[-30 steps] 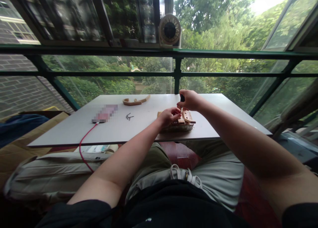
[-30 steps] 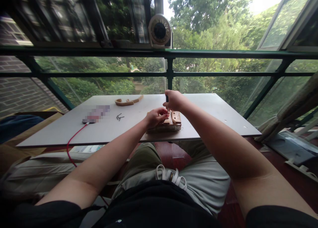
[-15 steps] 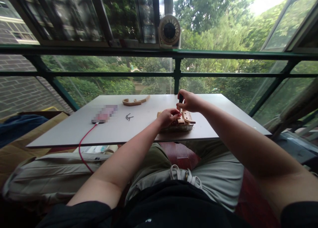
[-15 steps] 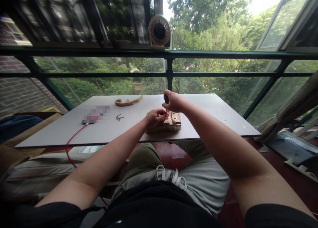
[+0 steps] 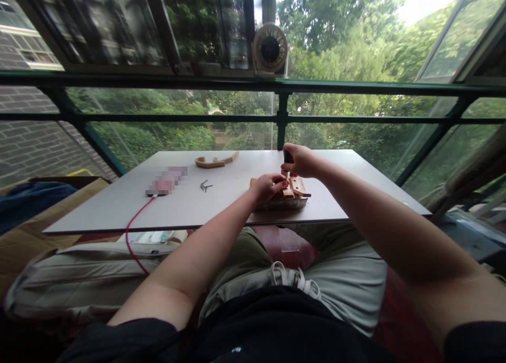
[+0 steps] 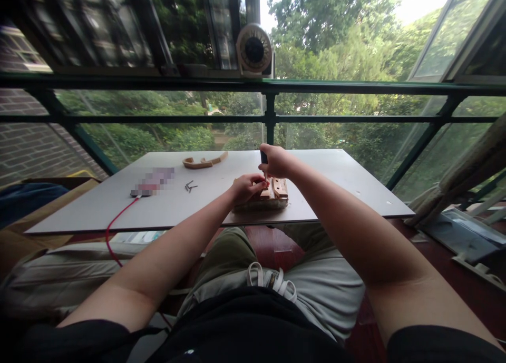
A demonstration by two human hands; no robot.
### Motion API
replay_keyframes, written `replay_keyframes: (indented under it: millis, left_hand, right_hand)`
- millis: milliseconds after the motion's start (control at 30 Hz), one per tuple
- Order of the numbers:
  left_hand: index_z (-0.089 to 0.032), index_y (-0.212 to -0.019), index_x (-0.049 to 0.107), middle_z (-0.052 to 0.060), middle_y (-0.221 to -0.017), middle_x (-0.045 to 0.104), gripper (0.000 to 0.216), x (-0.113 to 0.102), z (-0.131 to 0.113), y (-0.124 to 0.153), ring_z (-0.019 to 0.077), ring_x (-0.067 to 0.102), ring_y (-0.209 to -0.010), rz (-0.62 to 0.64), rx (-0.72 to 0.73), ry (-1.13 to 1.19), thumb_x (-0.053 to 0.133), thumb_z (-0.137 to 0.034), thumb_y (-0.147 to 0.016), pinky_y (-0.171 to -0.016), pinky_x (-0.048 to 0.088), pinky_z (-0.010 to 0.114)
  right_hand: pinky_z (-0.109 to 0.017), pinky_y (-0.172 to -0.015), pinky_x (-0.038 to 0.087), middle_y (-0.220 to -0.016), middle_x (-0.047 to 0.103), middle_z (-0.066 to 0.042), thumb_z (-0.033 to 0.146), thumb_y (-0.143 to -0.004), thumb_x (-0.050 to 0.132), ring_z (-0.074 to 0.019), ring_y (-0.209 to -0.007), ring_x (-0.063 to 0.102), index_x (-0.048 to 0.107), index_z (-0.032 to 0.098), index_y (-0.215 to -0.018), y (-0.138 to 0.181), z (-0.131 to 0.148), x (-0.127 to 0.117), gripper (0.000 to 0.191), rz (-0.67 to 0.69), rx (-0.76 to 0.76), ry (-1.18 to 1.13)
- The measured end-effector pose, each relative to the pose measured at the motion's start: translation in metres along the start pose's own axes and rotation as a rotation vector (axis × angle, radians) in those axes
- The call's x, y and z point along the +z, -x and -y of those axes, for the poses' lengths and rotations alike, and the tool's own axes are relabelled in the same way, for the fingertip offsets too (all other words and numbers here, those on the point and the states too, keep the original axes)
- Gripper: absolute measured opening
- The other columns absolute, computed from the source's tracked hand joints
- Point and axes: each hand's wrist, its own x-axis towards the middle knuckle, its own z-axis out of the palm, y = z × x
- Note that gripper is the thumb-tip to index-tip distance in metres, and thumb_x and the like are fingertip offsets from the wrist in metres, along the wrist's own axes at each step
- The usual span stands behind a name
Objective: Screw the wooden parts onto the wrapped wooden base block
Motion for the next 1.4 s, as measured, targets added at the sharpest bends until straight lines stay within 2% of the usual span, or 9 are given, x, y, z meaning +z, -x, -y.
replay_keyframes:
  millis: [333,633,767,1000,1167,1400]
  left_hand:
    - [-0.016,-0.088,0.066,0.001,-0.071,0.062,0.033,-0.002,-0.003,-0.001,0.0121,0.051,-0.062,-0.018,0.049,-0.129,0.048,-0.043,-0.085,-0.058,0.036,0.024]
    - [-0.016,-0.085,0.065,0.0,-0.068,0.058,0.03,0.0,0.0,-0.002,0.0111,0.049,-0.061,-0.029,0.087,-0.045,0.051,-0.042,-0.084,-0.058,0.038,0.023]
    - [-0.015,-0.087,0.066,0.001,-0.068,0.059,0.033,0.001,0.003,-0.003,0.0114,0.05,-0.061,-0.033,0.06,-0.031,0.052,-0.044,-0.083,-0.057,0.039,0.023]
    - [-0.016,-0.086,0.067,0.0,-0.067,0.06,0.032,0.001,0.003,-0.003,0.0106,0.05,-0.06,-0.03,0.064,-0.017,0.052,-0.044,-0.084,-0.056,0.039,0.022]
    - [-0.015,-0.087,0.068,0.0,-0.065,0.06,0.032,0.0,0.001,-0.002,0.0108,0.051,-0.058,-0.024,0.052,-0.033,0.052,-0.043,-0.084,-0.056,0.039,0.022]
    - [-0.015,-0.087,0.069,0.002,-0.069,0.064,0.036,0.002,0.002,-0.003,0.0116,0.052,-0.06,-0.03,0.045,-0.045,0.053,-0.046,-0.084,-0.058,0.039,0.023]
  right_hand:
    - [-0.024,-0.053,0.032,-0.073,0.057,0.0,0.031,-0.073,0.062,-0.0122,-0.059,0.047,0.05,0.02,-0.089,-0.003,0.003,0.004,0.022,-0.029,0.003,0.039]
    - [-0.025,-0.054,0.033,-0.073,0.057,-0.001,0.031,-0.073,0.061,-0.013,-0.06,0.046,0.051,0.021,-0.091,-0.002,0.003,0.006,0.023,-0.03,0.001,0.053]
    - [-0.026,-0.055,0.034,-0.077,0.059,-0.002,0.031,-0.073,0.06,-0.0146,-0.063,0.048,0.051,0.02,-0.096,-0.003,0.004,0.005,0.027,-0.031,0.0,0.083]
    - [-0.024,-0.06,0.038,-0.085,0.062,-0.001,0.021,-0.07,0.061,-0.0127,-0.067,0.05,0.051,0.02,-0.102,-0.001,-0.003,0.0,0.034,0.075,-0.113,-0.057]
    - [-0.023,-0.056,0.035,-0.081,0.061,-0.002,0.018,-0.071,0.058,-0.0122,-0.064,0.048,0.05,0.019,-0.093,0.001,-0.001,0.0,0.024,0.053,-0.078,-0.032]
    - [-0.024,-0.055,0.033,-0.078,0.059,-0.002,0.02,-0.068,0.059,-0.0131,-0.064,0.046,0.049,0.02,-0.089,-0.001,0.007,-0.002,0.023,0.083,-0.102,0.072]
